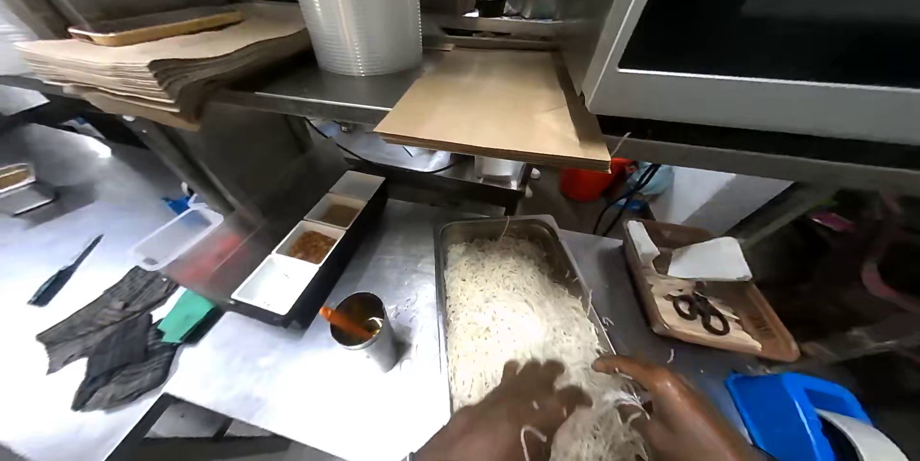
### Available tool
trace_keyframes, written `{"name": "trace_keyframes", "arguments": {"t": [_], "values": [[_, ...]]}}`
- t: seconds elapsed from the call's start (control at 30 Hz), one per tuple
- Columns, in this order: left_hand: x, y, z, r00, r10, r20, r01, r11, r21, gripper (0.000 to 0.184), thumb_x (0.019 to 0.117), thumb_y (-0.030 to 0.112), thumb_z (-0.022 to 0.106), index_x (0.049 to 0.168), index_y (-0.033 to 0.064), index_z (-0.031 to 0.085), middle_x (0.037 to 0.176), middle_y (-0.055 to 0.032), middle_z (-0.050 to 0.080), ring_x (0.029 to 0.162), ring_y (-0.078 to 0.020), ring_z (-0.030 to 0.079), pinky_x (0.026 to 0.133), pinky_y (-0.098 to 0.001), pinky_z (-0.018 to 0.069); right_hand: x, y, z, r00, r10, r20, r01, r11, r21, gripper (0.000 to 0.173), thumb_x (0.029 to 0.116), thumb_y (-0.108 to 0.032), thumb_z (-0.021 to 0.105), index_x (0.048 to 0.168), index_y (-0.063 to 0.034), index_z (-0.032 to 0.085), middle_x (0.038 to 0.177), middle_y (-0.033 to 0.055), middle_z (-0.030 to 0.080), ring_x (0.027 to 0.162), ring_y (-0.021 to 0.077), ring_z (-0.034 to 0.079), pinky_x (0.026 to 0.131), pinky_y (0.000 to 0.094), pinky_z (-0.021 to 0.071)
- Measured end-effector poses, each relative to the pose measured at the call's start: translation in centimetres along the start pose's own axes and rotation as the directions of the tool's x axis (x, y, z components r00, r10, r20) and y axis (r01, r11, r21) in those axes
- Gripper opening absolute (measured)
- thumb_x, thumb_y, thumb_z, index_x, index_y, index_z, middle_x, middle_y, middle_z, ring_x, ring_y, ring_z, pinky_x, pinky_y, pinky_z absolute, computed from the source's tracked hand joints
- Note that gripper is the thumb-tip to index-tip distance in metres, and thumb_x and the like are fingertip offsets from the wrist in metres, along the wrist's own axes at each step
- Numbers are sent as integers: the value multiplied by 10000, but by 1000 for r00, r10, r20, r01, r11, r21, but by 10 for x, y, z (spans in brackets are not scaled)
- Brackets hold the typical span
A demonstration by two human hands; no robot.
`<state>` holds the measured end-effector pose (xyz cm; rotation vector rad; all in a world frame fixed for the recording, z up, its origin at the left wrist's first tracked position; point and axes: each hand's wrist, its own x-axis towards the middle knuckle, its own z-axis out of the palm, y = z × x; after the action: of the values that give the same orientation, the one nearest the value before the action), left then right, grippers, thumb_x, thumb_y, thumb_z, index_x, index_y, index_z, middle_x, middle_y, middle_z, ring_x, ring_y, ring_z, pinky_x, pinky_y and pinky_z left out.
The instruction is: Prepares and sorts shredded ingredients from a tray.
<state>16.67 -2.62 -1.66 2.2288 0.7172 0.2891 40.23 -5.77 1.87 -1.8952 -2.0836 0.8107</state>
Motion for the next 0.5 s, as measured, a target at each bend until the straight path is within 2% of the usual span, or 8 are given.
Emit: {"name": "trace_keyframes", "arguments": {"t": [0.07, 0.13, 0.2, 0.27, 0.33, 0.4, 0.43, 0.5], "values": [[-14, -7, 27, 994, -78, 82, 80, 996, -29, 433, 978, 51, 596, 1401, 132, 634, 1573, -235, 437, 1475, -496, 349, 1123, -772, 264, -2, -3, -5, 1000, -1, 15, 1, 1000, -21, 462, 848, 2, 694, 1301, -91, 697, 1276, 206, 678, 1120, 427, 667, 939, 655, 512], [-18, -5, 40, 990, -126, 59, 126, 992, 0, 423, 988, 50, 571, 1390, 159, 647, 1595, -194, 427, 1499, -486, 311, 1114, -797, 240, 2, -7, -3, 989, -78, -129, 79, 997, 2, 395, 844, 54, 629, 1208, -62, 729, 1180, 185, 713, 985, 383, 707, 840, 604, 558], [-23, -2, 49, 986, -125, -114, 131, 990, 47, 407, 988, 18, 549, 1339, 173, 688, 1501, -173, 549, 1414, -458, 467, 1072, -778, 334, 13, -8, 5, 978, -126, -169, 127, 992, -4, 299, 852, 58, 605, 1099, -35, 747, 1084, 184, 726, 923, 373, 709, 794, 585, 562], [-27, -3, 52, 934, -131, -333, 174, 979, 103, 391, 980, 11, 551, 1293, 175, 718, 1302, -130, 702, 1155, -352, 694, 951, -644, 517, 23, -5, 7, 995, -87, 38, 90, 993, -73, 267, 933, -93, 659, 1183, -66, 745, 1199, 188, 712, 1096, 403, 682, 928, 632, 528], [-27, -8, 43, 835, -195, -514, 274, 958, 82, 345, 977, 40, 562, 1274, 113, 722, 1084, -112, 771, 897, -294, 758, 802, -523, 599, 36, -5, 9, 994, -103, -25, 101, 992, -79, 251, 969, -178, 634, 1162, -68, 751, 1170, 171, 725, 1068, 385, 696, 907, 620, 544], [-23, -19, 27, 761, -352, -545, 400, 916, -33, 362, 1013, 111, 532, 1346, 84, 669, 1148, -139, 746, 982, -296, 746, 883, -483, 602, 59, -10, 13, 977, -91, -191, 84, 995, -47, 315, 993, -294, 606, 1165, -58, 725, 1011, 141, 742, 888, 325, 726, 785, 560, 586], [-18, -28, 21, 730, -417, -542, 443, 892, -90, 378, 1020, 133, 520, 1371, 81, 649, 1217, -151, 720, 1064, -296, 723, 945, -466, 581, 71, -16, 14, 990, -22, -136, 16, 999, -39, 436, 999, -404, 621, 1243, -51, 700, 1022, 154, 745, 913, 340, 725, 818, 575, 572], [-1, -42, 15, 715, -478, -511, 456, 872, -177, 434, 1019, 174, 527, 1436, 71, 585, 1334, -170, 653, 1183, -295, 664, 1036, -445, 529, 100, -29, 26, 988, 124, 98, -116, 990, -78, 652, 970, -525, 644, 1412, -48, 590, 1199, 202, 703, 1122, 389, 669, 980, 603, 506]]}}
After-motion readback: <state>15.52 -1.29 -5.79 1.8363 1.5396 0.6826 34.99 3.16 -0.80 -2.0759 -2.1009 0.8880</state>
